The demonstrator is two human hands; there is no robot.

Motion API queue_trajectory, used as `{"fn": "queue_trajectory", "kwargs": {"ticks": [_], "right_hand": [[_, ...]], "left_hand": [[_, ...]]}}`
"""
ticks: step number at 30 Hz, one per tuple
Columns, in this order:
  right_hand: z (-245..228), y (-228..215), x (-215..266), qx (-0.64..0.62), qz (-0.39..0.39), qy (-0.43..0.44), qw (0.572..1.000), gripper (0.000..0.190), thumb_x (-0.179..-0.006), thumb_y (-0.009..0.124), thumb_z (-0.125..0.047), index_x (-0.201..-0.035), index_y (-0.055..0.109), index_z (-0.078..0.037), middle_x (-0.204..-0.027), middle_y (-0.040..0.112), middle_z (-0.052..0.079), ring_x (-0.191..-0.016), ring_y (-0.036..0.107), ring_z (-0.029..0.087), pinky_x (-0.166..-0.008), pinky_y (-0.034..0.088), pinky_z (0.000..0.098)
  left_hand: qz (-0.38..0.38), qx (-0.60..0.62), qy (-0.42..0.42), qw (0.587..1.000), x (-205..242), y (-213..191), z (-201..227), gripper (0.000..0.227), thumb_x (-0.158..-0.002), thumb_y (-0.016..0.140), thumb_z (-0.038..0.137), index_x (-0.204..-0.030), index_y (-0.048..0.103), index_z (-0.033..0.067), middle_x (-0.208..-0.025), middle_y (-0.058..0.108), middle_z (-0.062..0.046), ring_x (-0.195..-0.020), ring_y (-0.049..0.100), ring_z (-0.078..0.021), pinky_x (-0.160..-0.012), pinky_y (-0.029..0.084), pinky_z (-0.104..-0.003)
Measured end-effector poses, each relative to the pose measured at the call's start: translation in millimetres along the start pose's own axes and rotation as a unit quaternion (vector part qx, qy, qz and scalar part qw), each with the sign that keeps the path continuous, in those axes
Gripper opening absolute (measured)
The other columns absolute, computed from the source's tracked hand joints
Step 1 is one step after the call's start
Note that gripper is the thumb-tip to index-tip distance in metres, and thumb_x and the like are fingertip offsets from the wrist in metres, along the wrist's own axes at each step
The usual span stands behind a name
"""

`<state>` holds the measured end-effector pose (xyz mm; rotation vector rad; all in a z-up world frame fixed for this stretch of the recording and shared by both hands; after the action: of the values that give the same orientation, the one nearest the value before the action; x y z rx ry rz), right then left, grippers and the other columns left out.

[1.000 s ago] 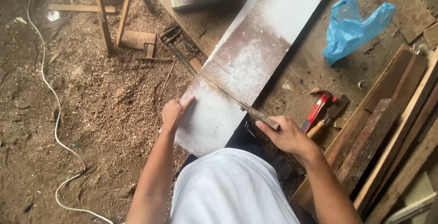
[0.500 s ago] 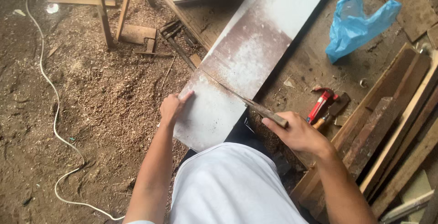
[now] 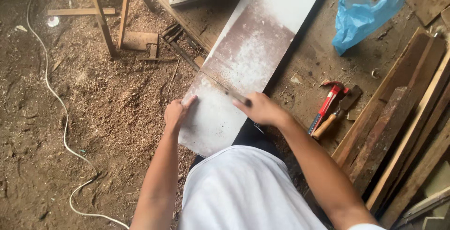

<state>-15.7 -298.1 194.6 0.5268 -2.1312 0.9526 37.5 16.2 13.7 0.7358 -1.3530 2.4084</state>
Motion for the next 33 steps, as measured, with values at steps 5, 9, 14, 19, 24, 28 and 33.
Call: {"fn": "queue_trajectory", "kwargs": {"ticks": [5,9,14,19,24,28,33], "right_hand": [[40,-17,110,-0.064,0.020,-0.067,0.996,0.047,-0.100,0.058,-0.040,-0.064,0.053,-0.010,-0.055,0.043,-0.003,-0.049,0.038,0.013,-0.048,0.038,0.0362],[36,-16,93,-0.095,0.011,-0.016,0.995,0.042,-0.099,0.058,-0.038,-0.067,0.062,-0.011,-0.053,0.045,0.000,-0.046,0.040,0.014,-0.046,0.037,0.0362],[-20,0,-11,-0.037,0.050,-0.055,0.997,0.053,-0.098,0.061,-0.048,-0.062,0.057,-0.010,-0.050,0.053,0.003,-0.046,0.051,0.012,-0.047,0.042,0.0296],[-3,-10,26,-0.035,-0.046,0.026,0.998,0.053,-0.104,0.050,-0.047,-0.067,0.057,-0.010,-0.053,0.048,-0.001,-0.045,0.042,0.012,-0.045,0.037,0.0322],[54,-24,111,-0.052,0.007,-0.051,0.997,0.048,-0.100,0.057,-0.043,-0.065,0.056,-0.010,-0.053,0.043,-0.002,-0.047,0.036,0.012,-0.047,0.036,0.0359],[40,-11,65,-0.081,0.014,-0.082,0.993,0.049,-0.100,0.057,-0.043,-0.066,0.056,-0.007,-0.052,0.045,-0.002,-0.046,0.039,0.012,-0.046,0.038,0.0341],[-25,0,-20,-0.013,0.003,-0.043,0.999,0.052,-0.101,0.054,-0.052,-0.074,0.065,-0.009,-0.052,0.055,0.002,-0.046,0.052,0.015,-0.048,0.044,0.0353]], "left_hand": [[-0.027,-0.044,-0.028,0.998,2,2,-6,0.087,-0.077,0.054,0.088,-0.084,0.074,0.0034,-0.069,0.069,-0.015,-0.062,0.066,-0.0257,-0.059,0.053,-0.043],[-0.011,-0.069,-0.002,0.998,-9,6,-9,0.091,-0.078,0.054,0.090,-0.083,0.074,0.0016,-0.068,0.066,-0.013,-0.060,0.063,-0.0233,-0.056,0.050,-0.040],[-0.040,-0.057,-0.027,0.997,-10,19,-17,0.088,-0.084,0.053,0.088,-0.084,0.072,0.0021,-0.067,0.060,-0.008,-0.055,0.051,-0.0176,-0.048,0.039,-0.037],[-0.036,-0.003,-0.023,0.999,-8,14,-18,0.076,-0.079,0.054,0.084,-0.076,0.067,0.0085,-0.057,0.058,-0.002,-0.045,0.049,-0.0119,-0.039,0.035,-0.032],[-0.040,-0.031,-0.031,0.998,-9,13,-18,0.080,-0.083,0.053,0.085,-0.071,0.065,0.0069,-0.056,0.049,0.000,-0.046,0.040,-0.0121,-0.041,0.026,-0.032],[-0.032,-0.048,-0.014,0.998,-12,16,-21,0.079,-0.083,0.052,0.085,-0.070,0.063,0.0080,-0.056,0.051,-0.002,-0.045,0.043,-0.0127,-0.038,0.029,-0.034],[-0.006,-0.037,0.003,0.999,-12,15,-20,0.086,-0.082,0.055,0.087,-0.066,0.066,0.0031,-0.056,0.057,-0.004,-0.048,0.052,-0.0129,-0.044,0.040,-0.031]]}}
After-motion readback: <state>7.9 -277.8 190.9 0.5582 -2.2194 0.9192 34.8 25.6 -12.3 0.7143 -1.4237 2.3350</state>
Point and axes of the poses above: each hand's wrist, its own x-axis away from the middle knuckle, its own y-axis out of the palm, z = x × y, the point moved 2 cm from there along -x, towards the middle knuckle
